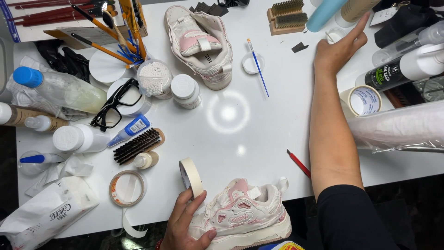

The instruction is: The person holds a sneaker on a work table, peels masking tape from the midsole, then dips a small brush into a jar of white paste and brushes the paste along the midsole edge, rotating the shoe to coat different sections.

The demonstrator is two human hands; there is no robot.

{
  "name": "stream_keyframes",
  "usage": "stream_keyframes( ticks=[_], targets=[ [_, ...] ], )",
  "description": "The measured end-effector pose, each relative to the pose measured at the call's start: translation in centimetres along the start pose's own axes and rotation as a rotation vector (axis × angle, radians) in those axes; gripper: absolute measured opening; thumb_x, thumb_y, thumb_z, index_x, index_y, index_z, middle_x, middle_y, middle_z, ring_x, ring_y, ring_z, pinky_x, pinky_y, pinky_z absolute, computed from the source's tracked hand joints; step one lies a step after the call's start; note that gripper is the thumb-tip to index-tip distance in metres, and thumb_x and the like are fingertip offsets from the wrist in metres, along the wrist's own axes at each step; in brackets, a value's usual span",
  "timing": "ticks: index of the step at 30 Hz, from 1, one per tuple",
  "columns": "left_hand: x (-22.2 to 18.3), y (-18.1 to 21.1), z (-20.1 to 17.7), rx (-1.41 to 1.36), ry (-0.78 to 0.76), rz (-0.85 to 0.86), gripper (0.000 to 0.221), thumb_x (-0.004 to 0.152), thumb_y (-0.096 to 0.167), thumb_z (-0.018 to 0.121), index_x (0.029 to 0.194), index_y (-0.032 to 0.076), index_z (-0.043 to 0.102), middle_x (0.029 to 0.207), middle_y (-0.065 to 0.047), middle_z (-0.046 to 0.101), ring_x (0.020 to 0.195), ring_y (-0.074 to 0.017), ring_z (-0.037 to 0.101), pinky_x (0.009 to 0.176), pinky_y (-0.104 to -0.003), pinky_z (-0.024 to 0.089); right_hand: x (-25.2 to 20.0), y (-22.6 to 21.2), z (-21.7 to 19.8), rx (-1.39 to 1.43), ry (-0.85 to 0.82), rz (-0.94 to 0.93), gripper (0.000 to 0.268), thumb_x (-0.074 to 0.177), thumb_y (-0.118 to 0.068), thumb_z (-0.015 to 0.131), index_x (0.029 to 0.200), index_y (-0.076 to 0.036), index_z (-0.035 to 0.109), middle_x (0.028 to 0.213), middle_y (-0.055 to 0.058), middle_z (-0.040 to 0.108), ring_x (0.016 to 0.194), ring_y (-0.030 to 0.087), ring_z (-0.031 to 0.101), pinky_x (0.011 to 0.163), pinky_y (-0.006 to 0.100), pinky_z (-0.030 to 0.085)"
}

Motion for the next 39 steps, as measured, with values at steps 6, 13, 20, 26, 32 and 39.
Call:
stream_keyframes(
  ticks=[6, 13, 20, 26, 32, 39],
  targets=[
    [2.7, 2.7, -1.1, 0.024, 0.028, 0.01, 0.075, 0.074, 0.018, 0.084, 0.137, -0.008, 0.053, 0.142, -0.031, 0.048, 0.134, -0.0428, 0.052, 0.108, -0.051, 0.045, -1.5, -2.6, -1.6, -0.106, -0.005, 0.056, 0.125, 0.07, 0.011, 0.084, 0.165, -0.023, 0.009, 0.158, 0.028, 0.007, 0.14, 0.049, 0.035, 0.118, 0.048, 0.038],
    [6.4, 2.5, -1.9, -0.174, 0.12, -0.038, 0.031, 0.096, 0.0, 0.064, 0.128, -0.003, 0.063, 0.129, -0.02, 0.069, 0.11, -0.022, 0.078, 0.094, -0.035, 0.065, -12.3, -23.3, -13.6, 0.305, -0.286, -0.315, 0.055, 0.095, 0.001, 0.074, 0.146, -0.004, 0.053, 0.151, 0.018, 0.05, 0.134, 0.03, 0.057, 0.11, 0.038, 0.049],
    [9.0, 5.2, 0.7, -0.759, -0.143, -0.121, 0.053, 0.097, 0.0, 0.061, 0.146, -0.005, 0.041, 0.13, -0.018, 0.064, 0.111, -0.022, 0.07, 0.091, -0.034, 0.06, -24.9, -28.4, -15.0, 0.734, -1.271, -0.436, 0.054, 0.08, 0.0, 0.067, 0.134, 0.001, 0.063, 0.137, 0.02, 0.064, 0.128, 0.033, 0.063, 0.107, 0.04, 0.05],
    [8.1, 3.0, 2.3, -1.008, -0.131, -0.281, 0.048, 0.102, 0.006, 0.057, 0.146, -0.007, 0.044, 0.117, -0.021, 0.073, 0.1, -0.0211, 0.075, 0.075, -0.029, 0.062, -27.1, -24.7, -13.8, 0.756, -1.342, -0.103, 0.032, 0.095, -0.003, 0.063, 0.126, -0.001, 0.069, 0.118, 0.014, 0.076, 0.11, 0.024, 0.076, 0.093, 0.034, 0.062],
    [5.1, 3.4, 0.0, -0.833, -0.044, -0.317, 0.04, 0.092, -0.001, 0.071, 0.131, -0.006, 0.061, 0.109, -0.021, 0.076, 0.095, -0.0202, 0.075, 0.076, -0.028, 0.063, -28.9, -24.3, -13.4, 0.733, -1.463, 0.024, 0.036, 0.092, -0.003, 0.065, 0.128, -0.002, 0.067, 0.122, 0.015, 0.075, 0.109, 0.024, 0.074, 0.09, 0.034, 0.061],
    [-2.9, 7.5, -13.6, 0.568, 0.61, -0.124, 0.024, 0.083, -0.001, 0.079, 0.106, 0.0, 0.074, 0.094, -0.014, 0.077, 0.076, -0.0198, 0.077, 0.066, -0.029, 0.059, -27.6, -18.8, -18.2, 0.622, -1.255, -0.11, 0.044, 0.087, -0.007, 0.07, 0.131, -0.003, 0.066, 0.127, 0.013, 0.074, 0.117, 0.025, 0.072, 0.098, 0.038, 0.057]
  ],
)
Point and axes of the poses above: each hand's wrist, its own x-axis towards the middle knuckle, its own z-axis out of the palm, y = z × x, the point moved 9 cm from there along x, towards the middle knuckle
